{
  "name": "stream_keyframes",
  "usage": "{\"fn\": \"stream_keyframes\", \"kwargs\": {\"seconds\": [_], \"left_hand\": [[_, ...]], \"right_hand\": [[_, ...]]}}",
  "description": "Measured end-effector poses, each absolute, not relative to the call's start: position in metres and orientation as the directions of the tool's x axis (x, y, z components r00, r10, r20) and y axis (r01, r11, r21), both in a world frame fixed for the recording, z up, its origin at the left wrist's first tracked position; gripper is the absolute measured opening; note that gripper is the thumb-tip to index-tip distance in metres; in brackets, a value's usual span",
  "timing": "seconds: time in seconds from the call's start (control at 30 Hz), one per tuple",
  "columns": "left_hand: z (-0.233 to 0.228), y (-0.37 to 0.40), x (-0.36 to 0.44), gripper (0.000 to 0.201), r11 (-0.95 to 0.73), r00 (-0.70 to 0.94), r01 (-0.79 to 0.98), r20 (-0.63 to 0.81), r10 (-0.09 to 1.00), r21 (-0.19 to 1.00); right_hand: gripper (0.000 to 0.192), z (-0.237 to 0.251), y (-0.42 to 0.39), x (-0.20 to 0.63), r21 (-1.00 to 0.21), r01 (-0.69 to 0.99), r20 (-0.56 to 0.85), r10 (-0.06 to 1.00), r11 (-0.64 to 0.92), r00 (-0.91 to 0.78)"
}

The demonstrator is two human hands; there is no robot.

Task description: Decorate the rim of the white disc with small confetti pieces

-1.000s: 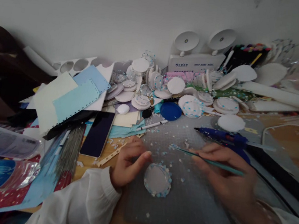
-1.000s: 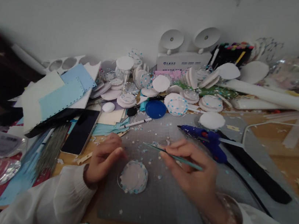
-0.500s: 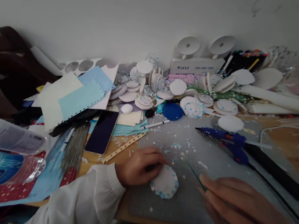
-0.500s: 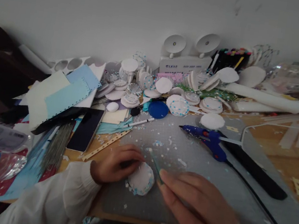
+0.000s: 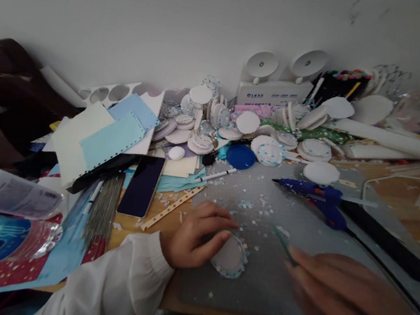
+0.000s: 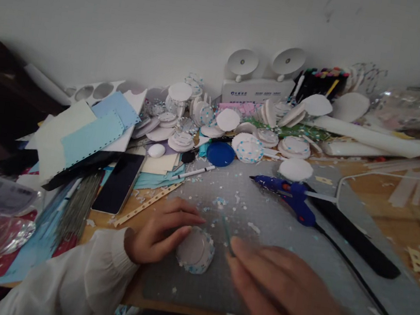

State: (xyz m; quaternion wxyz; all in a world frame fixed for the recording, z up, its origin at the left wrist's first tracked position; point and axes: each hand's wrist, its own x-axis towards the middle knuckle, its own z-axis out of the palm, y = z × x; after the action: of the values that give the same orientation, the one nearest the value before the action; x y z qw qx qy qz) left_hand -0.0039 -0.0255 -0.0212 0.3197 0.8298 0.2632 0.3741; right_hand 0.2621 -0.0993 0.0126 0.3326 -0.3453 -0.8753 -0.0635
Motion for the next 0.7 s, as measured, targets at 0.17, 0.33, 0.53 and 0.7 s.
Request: {"fn": "stream_keyframes", "kwargs": {"seconds": [0.17, 0.33, 0.53, 0.7], "left_hand": [[-0.014, -0.024, -0.006, 0.033, -0.439, 0.502, -0.047, 0.401, 0.767, 0.898], [-0.025, -0.024, -0.004, 0.040, -0.082, 0.438, -0.099, 0.117, 0.891, 0.992], [-0.034, -0.025, -0.001, 0.039, 0.165, 0.372, -0.203, -0.079, 0.925, 0.965], [-0.030, -0.021, -0.005, 0.032, 0.073, 0.310, -0.175, -0.015, 0.951, 0.982]], "right_hand": [[0.029, 0.016, -0.069, 0.201, 0.082, 0.531, 0.653, 0.357, 0.843, -0.667], [0.024, 0.008, -0.050, 0.178, 0.147, 0.474, 0.707, 0.243, 0.868, -0.664], [0.018, 0.001, -0.050, 0.176, 0.033, 0.508, 0.701, 0.343, 0.861, -0.626], [0.017, -0.002, -0.061, 0.207, -0.219, 0.632, 0.715, 0.563, 0.743, -0.415]]}}
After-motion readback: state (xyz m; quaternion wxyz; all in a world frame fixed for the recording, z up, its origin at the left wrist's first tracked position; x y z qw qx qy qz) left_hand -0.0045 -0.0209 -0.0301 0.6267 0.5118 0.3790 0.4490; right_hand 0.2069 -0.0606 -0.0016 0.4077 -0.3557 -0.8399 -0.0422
